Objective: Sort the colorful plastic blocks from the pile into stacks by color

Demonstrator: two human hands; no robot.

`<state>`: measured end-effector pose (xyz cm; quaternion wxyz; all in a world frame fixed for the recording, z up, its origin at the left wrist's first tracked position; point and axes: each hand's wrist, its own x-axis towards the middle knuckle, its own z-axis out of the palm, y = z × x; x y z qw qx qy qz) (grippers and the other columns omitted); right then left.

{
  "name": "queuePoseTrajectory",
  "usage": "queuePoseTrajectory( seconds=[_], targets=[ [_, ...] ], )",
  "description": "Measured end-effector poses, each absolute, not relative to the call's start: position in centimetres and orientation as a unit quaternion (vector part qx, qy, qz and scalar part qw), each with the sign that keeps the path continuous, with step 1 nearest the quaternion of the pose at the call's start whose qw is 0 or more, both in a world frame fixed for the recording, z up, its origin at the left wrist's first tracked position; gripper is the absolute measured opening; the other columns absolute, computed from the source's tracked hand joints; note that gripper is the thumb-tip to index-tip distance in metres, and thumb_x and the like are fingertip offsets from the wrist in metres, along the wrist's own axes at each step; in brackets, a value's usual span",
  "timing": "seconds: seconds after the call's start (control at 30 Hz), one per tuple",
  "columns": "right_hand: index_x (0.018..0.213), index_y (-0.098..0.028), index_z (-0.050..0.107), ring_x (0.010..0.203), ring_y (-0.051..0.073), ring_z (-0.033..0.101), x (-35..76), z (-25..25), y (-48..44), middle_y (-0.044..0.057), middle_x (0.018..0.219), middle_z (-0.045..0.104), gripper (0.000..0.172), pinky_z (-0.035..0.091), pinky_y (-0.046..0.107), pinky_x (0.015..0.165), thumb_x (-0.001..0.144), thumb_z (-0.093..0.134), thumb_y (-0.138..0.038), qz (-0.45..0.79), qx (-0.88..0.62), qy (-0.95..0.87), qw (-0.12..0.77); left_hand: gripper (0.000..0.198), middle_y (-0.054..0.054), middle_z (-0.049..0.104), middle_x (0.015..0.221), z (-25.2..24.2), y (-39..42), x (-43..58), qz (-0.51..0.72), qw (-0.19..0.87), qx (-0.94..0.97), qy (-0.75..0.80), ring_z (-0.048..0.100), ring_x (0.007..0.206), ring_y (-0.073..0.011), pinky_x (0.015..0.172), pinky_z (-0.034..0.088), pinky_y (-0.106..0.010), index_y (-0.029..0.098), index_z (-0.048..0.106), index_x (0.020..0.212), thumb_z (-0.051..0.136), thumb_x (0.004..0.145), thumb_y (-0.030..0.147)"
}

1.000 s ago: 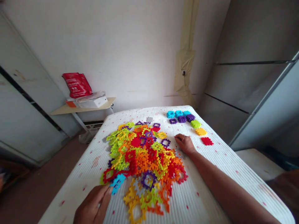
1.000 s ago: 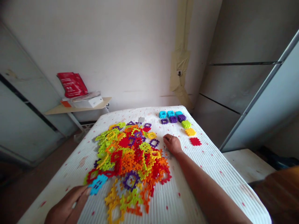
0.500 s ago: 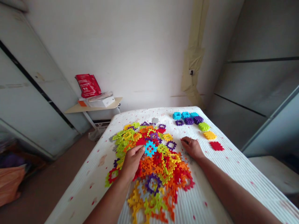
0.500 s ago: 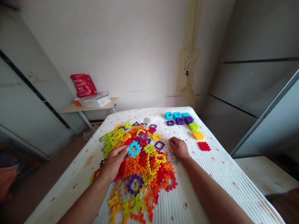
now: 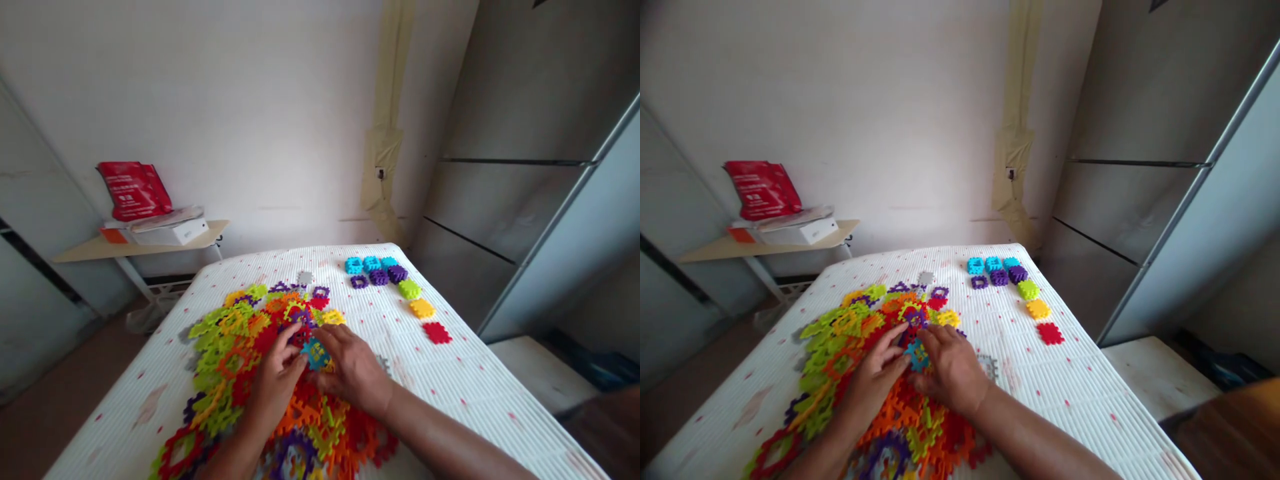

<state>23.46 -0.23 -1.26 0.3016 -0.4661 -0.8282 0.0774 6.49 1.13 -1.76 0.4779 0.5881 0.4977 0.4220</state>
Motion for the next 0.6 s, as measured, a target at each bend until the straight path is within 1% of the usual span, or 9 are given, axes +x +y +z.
queuePoseTrajectory(
  seconds=[0.13,0.3,0.4,0.5,0.57,0.6],
  targets=[
    [0.116,-0.019,0.054,0.104,0.025,0.053,22.6,-0.6,0.4,0.011,0.116,0.058,0.045,0.044,0.037,0.091,0.072,0.064,-0.027,0.089,-0.464,-0.849,0.239,0.065,0.003,0.057,0.068,-2.6,1.3,6.0,0.422,0.490,0.580,0.496,0.056,0.067,-0.0157,0.064,0.042,-0.026,0.020,0.035,0.134,0.056,0.076,0.039],
    [0.118,-0.018,0.051,0.098,0.023,0.054,22.6,0.0,1.0,0.010,0.112,0.059,0.050,0.045,0.036,0.087,0.072,0.064,-0.030,0.072,-0.456,-0.867,0.187,0.072,0.003,0.057,0.067,-3.5,1.5,5.4,0.426,0.513,0.568,0.483,0.057,0.068,-0.0166,0.067,0.044,-0.027,0.020,0.029,0.137,0.057,0.076,0.045],
    [0.111,-0.018,0.053,0.093,0.024,0.054,21.9,0.1,0.7,0.009,0.105,0.060,0.045,0.045,0.036,0.083,0.070,0.065,-0.031,0.044,-0.466,-0.869,0.160,0.076,0.003,0.058,0.068,-3.5,1.5,5.6,0.438,0.519,0.549,0.488,0.058,0.068,-0.0168,0.068,0.045,-0.027,0.021,0.028,0.138,0.059,0.074,0.047],
    [0.105,-0.018,0.056,0.091,0.023,0.055,22.0,0.1,1.1,0.009,0.101,0.061,0.040,0.045,0.035,0.081,0.070,0.065,-0.035,0.034,-0.467,-0.870,0.154,0.080,0.002,0.062,0.071,-3.4,1.4,5.9,0.451,0.516,0.529,0.501,0.061,0.072,-0.0177,0.069,0.047,-0.026,0.021,0.028,0.138,0.061,0.071,0.049],
    [0.107,-0.018,0.057,0.094,0.023,0.055,23.4,0.5,2.6,0.009,0.104,0.062,0.042,0.046,0.035,0.081,0.071,0.065,-0.038,0.026,-0.474,-0.865,0.163,0.080,0.000,0.064,0.076,-3.7,1.5,5.9,0.462,0.508,0.521,0.506,0.062,0.078,-0.0184,0.073,0.048,-0.027,0.020,0.028,0.137,0.060,0.071,0.051],
    [0.109,-0.018,0.057,0.096,0.024,0.055,24.7,0.8,3.9,0.010,0.106,0.062,0.045,0.045,0.035,0.082,0.071,0.065,-0.039,0.017,-0.488,-0.856,0.169,0.077,-0.001,0.066,0.079,-4.0,1.5,5.9,0.462,0.502,0.526,0.508,0.063,0.081,-0.0191,0.076,0.049,-0.028,0.019,0.031,0.135,0.059,0.071,0.053]
  ],
)
